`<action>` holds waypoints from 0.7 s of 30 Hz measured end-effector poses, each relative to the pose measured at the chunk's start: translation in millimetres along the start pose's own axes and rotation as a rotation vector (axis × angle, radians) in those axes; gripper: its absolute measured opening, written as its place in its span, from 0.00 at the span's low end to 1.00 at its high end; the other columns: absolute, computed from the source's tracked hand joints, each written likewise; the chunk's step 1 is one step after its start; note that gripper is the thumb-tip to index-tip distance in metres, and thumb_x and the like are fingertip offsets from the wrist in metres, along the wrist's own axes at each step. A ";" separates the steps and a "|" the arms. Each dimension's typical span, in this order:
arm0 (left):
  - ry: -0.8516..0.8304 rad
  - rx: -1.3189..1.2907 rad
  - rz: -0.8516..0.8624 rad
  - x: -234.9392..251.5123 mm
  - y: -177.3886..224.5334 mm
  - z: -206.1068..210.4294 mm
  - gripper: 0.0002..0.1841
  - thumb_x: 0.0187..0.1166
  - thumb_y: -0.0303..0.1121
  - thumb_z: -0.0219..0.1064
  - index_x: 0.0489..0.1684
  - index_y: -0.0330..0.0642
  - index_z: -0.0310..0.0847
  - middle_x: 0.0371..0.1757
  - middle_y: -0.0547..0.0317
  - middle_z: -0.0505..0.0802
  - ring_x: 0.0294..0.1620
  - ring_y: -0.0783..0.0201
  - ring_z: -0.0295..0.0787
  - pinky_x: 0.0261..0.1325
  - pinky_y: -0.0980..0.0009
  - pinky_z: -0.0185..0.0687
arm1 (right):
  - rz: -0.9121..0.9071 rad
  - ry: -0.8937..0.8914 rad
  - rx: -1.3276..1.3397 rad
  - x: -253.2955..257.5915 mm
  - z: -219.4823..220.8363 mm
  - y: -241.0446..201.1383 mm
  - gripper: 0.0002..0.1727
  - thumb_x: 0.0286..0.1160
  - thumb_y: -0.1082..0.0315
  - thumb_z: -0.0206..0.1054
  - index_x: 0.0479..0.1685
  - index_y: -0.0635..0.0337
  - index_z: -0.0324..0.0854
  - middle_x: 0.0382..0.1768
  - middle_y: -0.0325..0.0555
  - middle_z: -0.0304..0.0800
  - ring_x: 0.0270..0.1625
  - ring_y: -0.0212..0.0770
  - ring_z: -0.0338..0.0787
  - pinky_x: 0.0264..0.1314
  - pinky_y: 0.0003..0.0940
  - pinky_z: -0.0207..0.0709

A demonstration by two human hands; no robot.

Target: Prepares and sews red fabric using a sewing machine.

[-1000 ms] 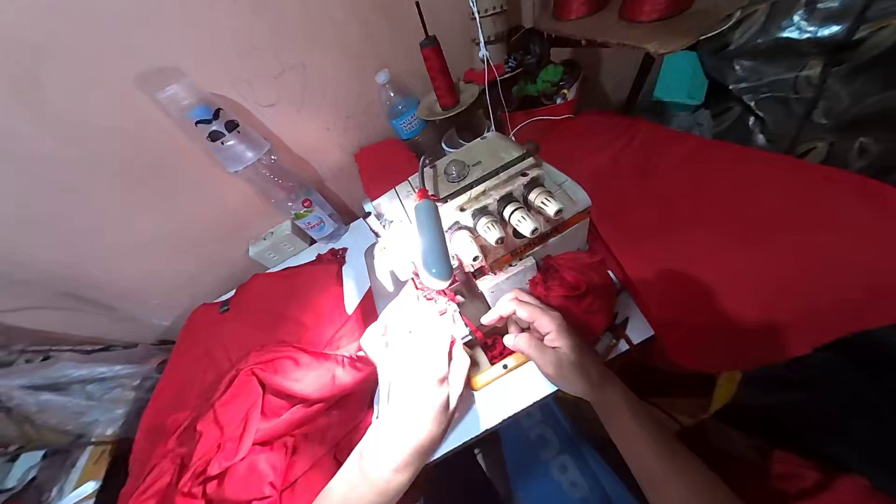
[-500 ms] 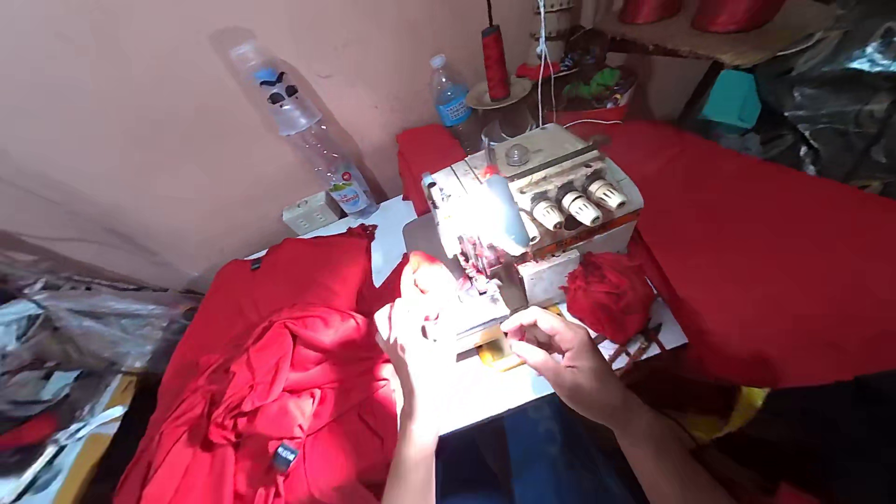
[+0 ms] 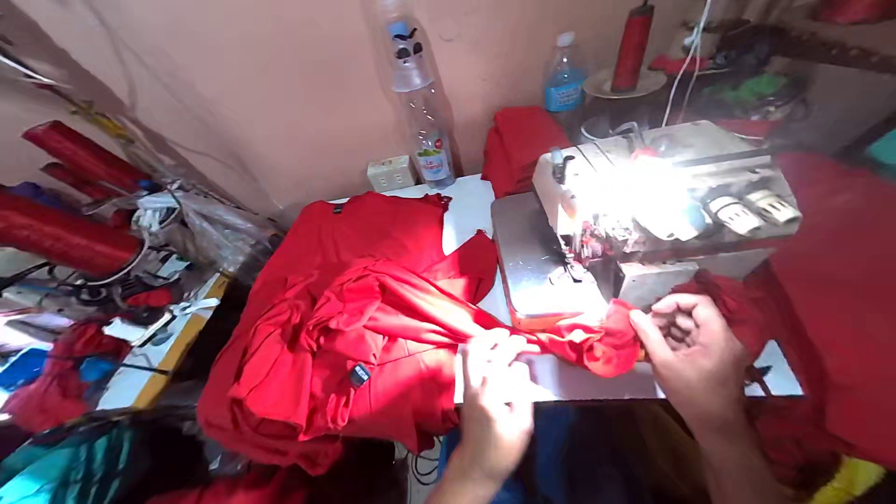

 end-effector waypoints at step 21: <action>0.365 0.395 0.052 -60.7 -82.8 -166.8 0.45 0.68 0.64 0.68 0.70 0.30 0.66 0.72 0.30 0.78 0.82 0.44 0.68 0.84 0.51 0.61 | -0.423 -1.012 0.110 -23.5 179.5 -213.7 0.13 0.80 0.70 0.61 0.53 0.66 0.90 0.52 0.59 0.91 0.49 0.49 0.92 0.55 0.49 0.84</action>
Point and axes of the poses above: each hand's wrist, its own x-axis towards the middle knuckle, its own z-axis out of the palm, y = z × x, the point moved 10 cm from there along x, towards the middle knuckle
